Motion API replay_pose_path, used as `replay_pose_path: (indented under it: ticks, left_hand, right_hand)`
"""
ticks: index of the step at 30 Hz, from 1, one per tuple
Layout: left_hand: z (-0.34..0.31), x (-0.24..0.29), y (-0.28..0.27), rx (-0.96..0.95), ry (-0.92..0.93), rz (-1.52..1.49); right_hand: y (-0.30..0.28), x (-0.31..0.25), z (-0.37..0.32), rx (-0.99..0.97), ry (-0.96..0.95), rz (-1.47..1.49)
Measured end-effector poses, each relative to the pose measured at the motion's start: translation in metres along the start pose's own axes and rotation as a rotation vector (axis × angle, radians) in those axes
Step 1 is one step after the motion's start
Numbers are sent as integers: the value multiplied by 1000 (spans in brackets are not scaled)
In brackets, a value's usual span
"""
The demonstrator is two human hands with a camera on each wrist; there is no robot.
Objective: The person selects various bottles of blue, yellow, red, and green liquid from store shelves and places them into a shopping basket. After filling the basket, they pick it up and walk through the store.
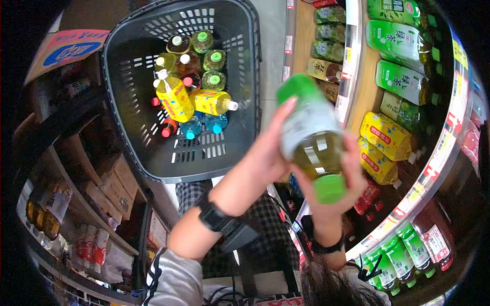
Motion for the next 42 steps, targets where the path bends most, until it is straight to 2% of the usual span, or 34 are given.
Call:
replay_pose_path:
  ticks: [1, 3, 5, 7, 8, 10, 12, 15, 16, 17, 18, 21, 23, 24, 27, 29, 30, 32, 33, 34, 37, 38, 39, 40, 41, 42]
  left_hand:
    - [-22, 13, -15, 188, 54, 41]
    - [-55, 32, -45, 300, 54, -69]
    - [-81, 55, -72, 370, 130, -1]
    - [-99, 76, -94, 403, 141, 30]
    - [-110, 86, -104, 484, 123, 72]
    - [-122, 111, -117, 602, 117, 275]
    - [-130, 139, -115, 702, 177, 531]
    - [-120, 187, -113, 665, 462, 973]
    - [-118, 198, -114, 703, 489, 993]
    - [-112, 211, -118, 623, 477, 983]
    - [-109, 225, -125, 678, 491, 978]
    - [-100, 264, -140, 828, 523, 1012]
    - [-95, 283, -147, 681, 557, 949]
    - [-98, 286, -152, 770, 561, 942]
    - [-94, 288, -167, 721, 525, 1015]
    - [-88, 286, -182, 707, 495, 1041]
    - [-86, 288, -188, 684, 539, 1070]
    - [-84, 290, -183, 711, 605, 1139]
    - [-84, 286, -186, 745, 525, 1111]
    - [-80, 283, -188, 724, 525, 1080]
    - [-72, 282, -205, 717, 511, 1087]
    - [-71, 278, -203, 718, 503, 1086]
    - [-66, 270, -201, 712, 495, 1080]
    - [-67, 260, -178, 761, 457, 1131]
    - [-63, 255, -178, 713, 516, 1122]
    - [-56, 252, -187, 696, 491, 1091]
  right_hand:
    - [16, -11, -3, -96, -31, 34]
    - [54, -25, -14, -123, 51, 152]
    - [90, -37, -19, -120, 211, 235]
    - [119, -47, -16, -256, 341, 190]
    - [131, -47, -16, -314, 410, 264]
    - [156, -48, -26, -439, 559, 410]
    - [173, -55, -30, -446, 635, 521]
    - [210, -47, -44, -416, 852, 707]
    - [225, -42, -47, -411, 932, 780]
    - [238, -41, -44, -414, 1008, 855]
    - [249, -43, -33, -332, 998, 923]
    - [292, -29, 4, -295, 1058, 1184]
    - [324, -12, 28, -338, 1135, 1311]
    - [339, -4, 32, -287, 1212, 1336]
    - [386, 18, 45, -231, 1103, 1484]
    - [409, 35, 39, -251, 1162, 1560]
    - [418, 41, 33, -264, 1202, 1596]
    - [427, 46, 27, -332, 1296, 1549]
    - [432, 46, 24, -369, 1338, 1524]
    - [439, 52, 25, -239, 1344, 1471]
    - [436, 63, 18, -162, 1387, 1344]
    - [435, 68, 12, -132, 1377, 1274]
    - [434, 72, 7, -182, 1322, 1165]
    - [431, 73, 3, -197, 1299, 1117]
    - [429, 75, -4, -218, 1216, 1088]
    - [426, 78, -12, -264, 1224, 1135]
Point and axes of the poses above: each hand's wrist, its own z-axis towards the middle knuckle, its own y-axis out of the palm, x = y × z, the point moved 6 cm from there along z, towards the middle knuckle, and after that the axes turned 2 degrees about z, right-handed, at the moved point
